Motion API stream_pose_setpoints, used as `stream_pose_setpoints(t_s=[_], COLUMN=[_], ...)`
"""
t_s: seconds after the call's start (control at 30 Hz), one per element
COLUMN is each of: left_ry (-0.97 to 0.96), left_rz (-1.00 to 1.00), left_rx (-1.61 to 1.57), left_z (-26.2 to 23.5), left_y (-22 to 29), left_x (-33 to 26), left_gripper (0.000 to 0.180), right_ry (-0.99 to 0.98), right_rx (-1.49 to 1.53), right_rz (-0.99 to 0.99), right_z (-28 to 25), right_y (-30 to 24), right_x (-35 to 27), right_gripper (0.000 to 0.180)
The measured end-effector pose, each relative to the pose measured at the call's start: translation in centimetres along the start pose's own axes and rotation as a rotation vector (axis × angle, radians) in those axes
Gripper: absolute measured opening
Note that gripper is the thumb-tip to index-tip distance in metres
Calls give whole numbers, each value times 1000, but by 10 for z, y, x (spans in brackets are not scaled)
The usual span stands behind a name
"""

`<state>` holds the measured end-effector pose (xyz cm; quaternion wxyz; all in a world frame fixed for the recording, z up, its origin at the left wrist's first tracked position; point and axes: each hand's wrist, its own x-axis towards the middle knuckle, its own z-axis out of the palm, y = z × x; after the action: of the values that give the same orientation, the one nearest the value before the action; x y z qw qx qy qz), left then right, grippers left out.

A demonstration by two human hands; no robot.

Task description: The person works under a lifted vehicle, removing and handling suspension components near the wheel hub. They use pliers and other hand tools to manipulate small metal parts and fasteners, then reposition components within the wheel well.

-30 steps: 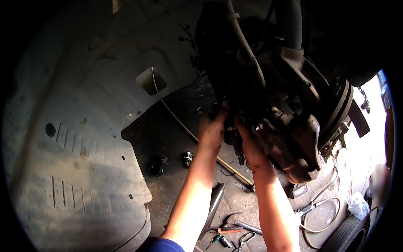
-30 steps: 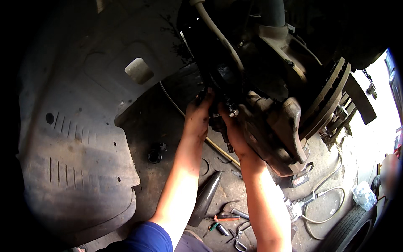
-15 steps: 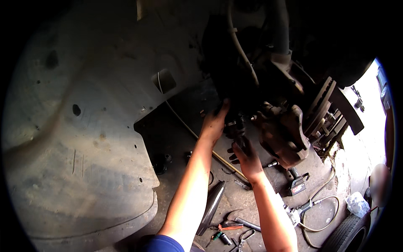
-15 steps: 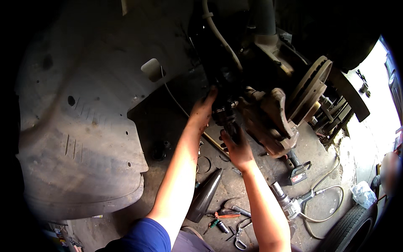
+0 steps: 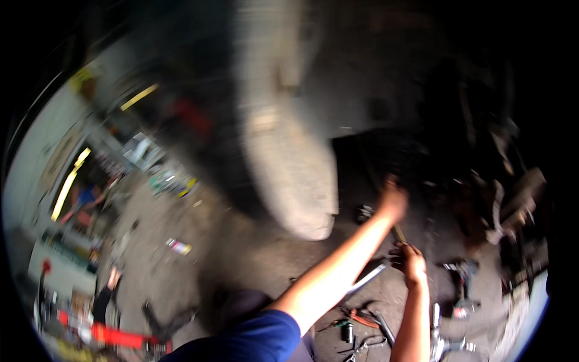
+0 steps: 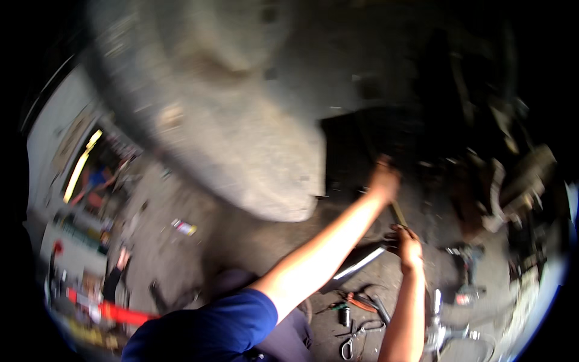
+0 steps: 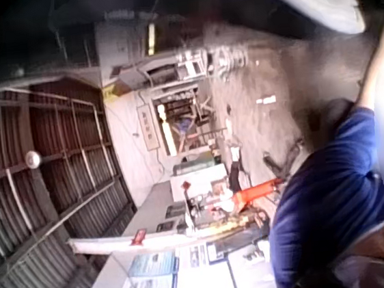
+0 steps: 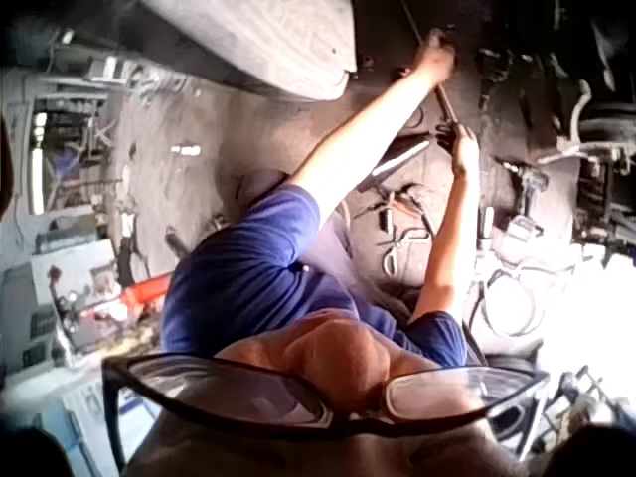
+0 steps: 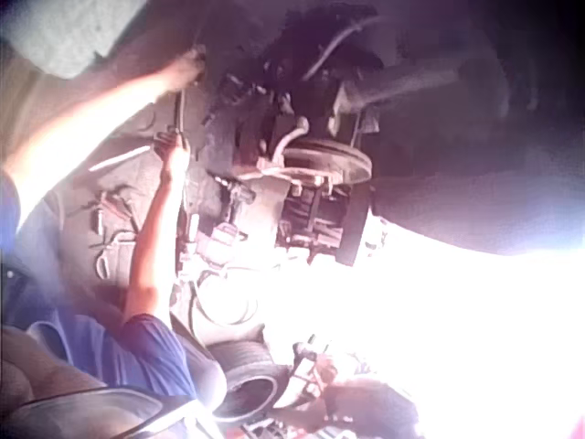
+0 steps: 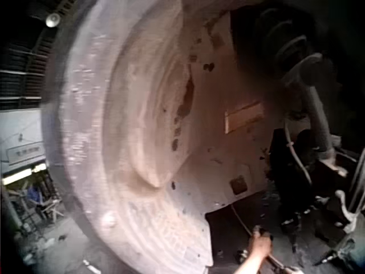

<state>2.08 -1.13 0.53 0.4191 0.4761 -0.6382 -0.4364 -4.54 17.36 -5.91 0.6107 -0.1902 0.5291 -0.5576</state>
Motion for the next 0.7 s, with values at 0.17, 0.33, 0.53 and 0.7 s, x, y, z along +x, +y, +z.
stream_pose_setpoints(t_s=[0.17, 0.33, 0.53, 0.7], left_ry=[-2, 41, -99, -107], left_rz=[-75, -125, -253, -263], left_rx=[187, 142, 149, -172], left_z=[-36, -58, -106, -124], left_y=[-32, 3, 88, 79], left_x=[-25, -67, -128, -159], left_gripper=[44, 39, 11, 10], right_ry=[-281, -345, -397, -608], right_rx=[257, 39, -169, -141], right_rz=[-160, -268, -361, -409], right_z=[53, 49, 71, 79], right_y=[-12, -31, -53, -66], right_x=[4, 21, -16, -54], right_gripper=[59, 46, 30, 23])
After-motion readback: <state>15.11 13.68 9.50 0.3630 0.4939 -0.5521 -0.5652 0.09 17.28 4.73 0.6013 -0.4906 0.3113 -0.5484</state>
